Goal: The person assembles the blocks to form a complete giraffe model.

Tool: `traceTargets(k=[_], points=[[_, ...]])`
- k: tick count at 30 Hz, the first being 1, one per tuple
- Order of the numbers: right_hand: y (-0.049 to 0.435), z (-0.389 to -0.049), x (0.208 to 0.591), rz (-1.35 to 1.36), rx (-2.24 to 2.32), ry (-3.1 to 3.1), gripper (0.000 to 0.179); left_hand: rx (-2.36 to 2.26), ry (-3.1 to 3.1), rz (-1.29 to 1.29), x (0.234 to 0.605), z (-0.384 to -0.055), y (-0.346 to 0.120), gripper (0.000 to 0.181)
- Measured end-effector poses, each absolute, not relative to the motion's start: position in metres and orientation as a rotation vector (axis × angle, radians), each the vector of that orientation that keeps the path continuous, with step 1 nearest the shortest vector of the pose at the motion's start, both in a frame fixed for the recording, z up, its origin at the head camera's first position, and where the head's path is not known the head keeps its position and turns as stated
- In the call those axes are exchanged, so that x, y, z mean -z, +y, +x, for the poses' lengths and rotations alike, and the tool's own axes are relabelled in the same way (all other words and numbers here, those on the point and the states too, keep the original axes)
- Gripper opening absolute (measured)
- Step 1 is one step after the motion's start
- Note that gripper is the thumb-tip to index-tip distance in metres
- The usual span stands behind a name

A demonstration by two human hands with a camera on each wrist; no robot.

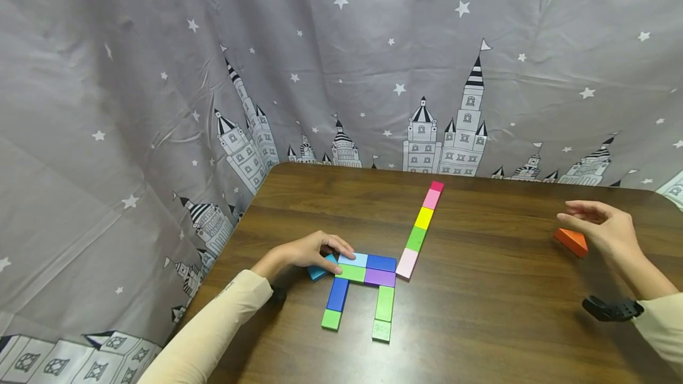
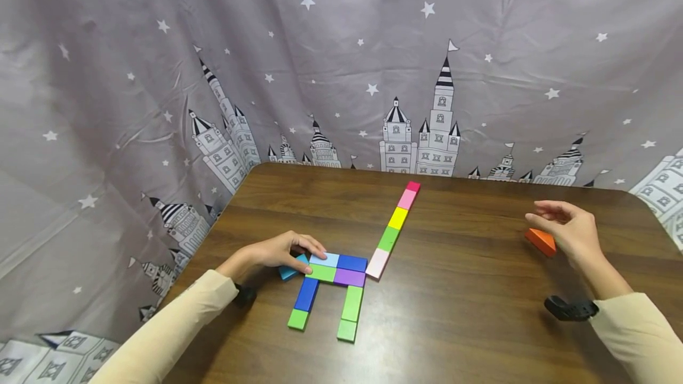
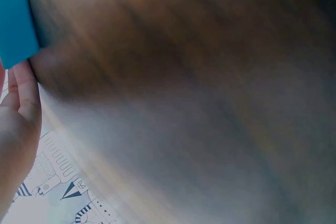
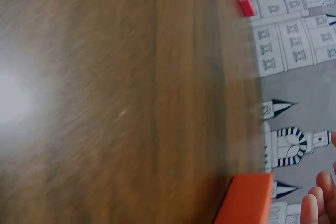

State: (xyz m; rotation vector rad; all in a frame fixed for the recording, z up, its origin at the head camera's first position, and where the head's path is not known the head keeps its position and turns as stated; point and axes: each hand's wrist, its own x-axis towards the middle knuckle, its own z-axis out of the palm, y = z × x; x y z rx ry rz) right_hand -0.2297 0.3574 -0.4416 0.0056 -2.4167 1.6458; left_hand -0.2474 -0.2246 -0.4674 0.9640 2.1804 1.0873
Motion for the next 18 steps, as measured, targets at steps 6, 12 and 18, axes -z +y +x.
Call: traceTargets(k=[6,12,18], points=[[0.366,-0.223,0.455,-0.109,-1.541,-2.433,0.035,-1.078,2.185,0.962,0.468,-0.247,-0.225,0.036],[0.373,-0.219,0.468,-0.139,-1.521,-2.451,0.036,-1.082,2.178,0.969,0.468,-0.248,-0.225,0.036],[0.376,-0.217,0.475,-0.150,-1.506,-2.477,0.038,-1.084,2.180,0.967,0.467,-0.248,-0.224,0.037]])
